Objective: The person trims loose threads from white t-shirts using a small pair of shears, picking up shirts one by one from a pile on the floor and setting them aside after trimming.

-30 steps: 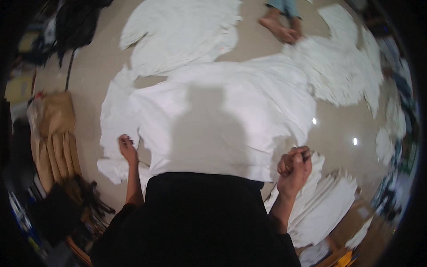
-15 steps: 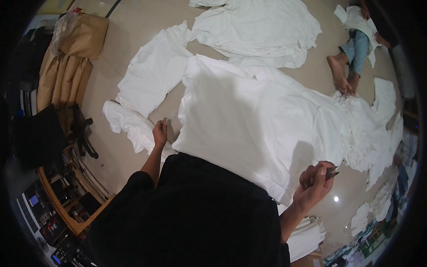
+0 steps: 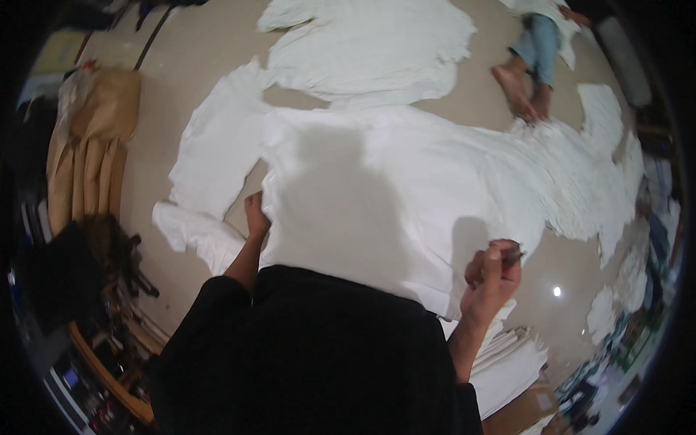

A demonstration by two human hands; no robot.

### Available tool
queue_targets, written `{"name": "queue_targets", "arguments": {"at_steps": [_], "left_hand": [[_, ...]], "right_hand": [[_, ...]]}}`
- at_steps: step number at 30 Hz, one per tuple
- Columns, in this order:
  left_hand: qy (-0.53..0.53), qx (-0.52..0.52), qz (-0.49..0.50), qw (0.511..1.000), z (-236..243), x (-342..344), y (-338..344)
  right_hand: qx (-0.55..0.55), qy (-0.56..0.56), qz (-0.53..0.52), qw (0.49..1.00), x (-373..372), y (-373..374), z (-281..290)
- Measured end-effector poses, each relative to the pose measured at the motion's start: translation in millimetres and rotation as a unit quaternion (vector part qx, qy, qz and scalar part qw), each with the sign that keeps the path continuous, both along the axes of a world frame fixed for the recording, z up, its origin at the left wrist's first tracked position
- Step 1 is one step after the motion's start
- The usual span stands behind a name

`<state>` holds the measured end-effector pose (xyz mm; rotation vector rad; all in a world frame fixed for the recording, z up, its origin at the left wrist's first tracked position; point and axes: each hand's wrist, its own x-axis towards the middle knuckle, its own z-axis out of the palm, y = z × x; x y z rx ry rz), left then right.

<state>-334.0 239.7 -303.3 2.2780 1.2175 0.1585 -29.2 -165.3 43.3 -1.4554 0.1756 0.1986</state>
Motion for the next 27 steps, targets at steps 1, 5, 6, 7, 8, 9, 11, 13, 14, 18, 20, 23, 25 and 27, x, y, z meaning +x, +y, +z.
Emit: {"name": "queue_targets", "arguments": {"at_steps": [1,5,6,7,8,9,11,13,14,18,20,23,25,27], "left_hand": [[-0.031,0.014,-0.012,0.999,-12.3,-9.4,1.3],[-0.087,-0.135,0.013,0.987,-24.9,-4.8,-8.6],[-0.089,-0.157,0.046,0.982,-35.6,-20.4,-0.2],[-0.091,-0.176,0.079,0.977,-47.6,-33.9,11.2],[-0.069,-0.169,0.077,0.98,-47.7,-33.1,7.1],[-0.046,-0.16,0.077,0.983,-42.3,-32.3,4.9],[-0.016,-0.088,0.057,0.994,-23.6,-22.0,1.7],[-0.008,0.037,0.012,0.999,18.1,2.8,-7.7],[-0.06,0.159,0.005,0.986,43.0,23.4,-8.6],[-0.173,-0.004,0.132,0.976,137.7,107.4,30.7],[-0.255,-0.002,0.041,0.966,179.2,168.7,43.4],[-0.302,-0.061,-0.126,0.943,232.7,275.6,13.2],[-0.233,0.059,-0.334,0.911,225.4,315.3,6.6],[-0.051,0.099,-0.435,0.894,222.2,329.7,-3.8]], "right_hand": [[0.014,0.007,0.016,1.0,1.6,1.7,1.7],[0.013,-0.001,0.044,0.999,4.3,3.5,6.7],[0.025,0.015,0.046,0.998,5.4,3.5,6.8],[0.028,0.01,0.045,0.999,5.9,3.2,2.6],[0.023,0.011,0.046,0.999,6.4,2.4,1.0],[0.02,0.013,0.047,0.999,6.4,1.3,0.3],[0.007,0.018,0.037,0.999,5.3,4.2,5.0],[-0.021,0.006,0.027,0.999,5.5,0.5,3.4],[-0.042,-0.004,0.024,0.999,7.6,-5.6,-2.9],[-0.219,-0.034,0.021,0.975,36.1,-3.2,1.1],[-0.349,-0.256,0.069,0.899,71.9,4.7,-4.5],[-0.403,-0.275,0.106,0.866,127.9,17.5,-15.4],[-0.509,-0.219,0.167,0.815,156.9,11.8,-36.9],[-0.624,-0.096,0.261,0.73,173.0,5.2,-42.5]]}}
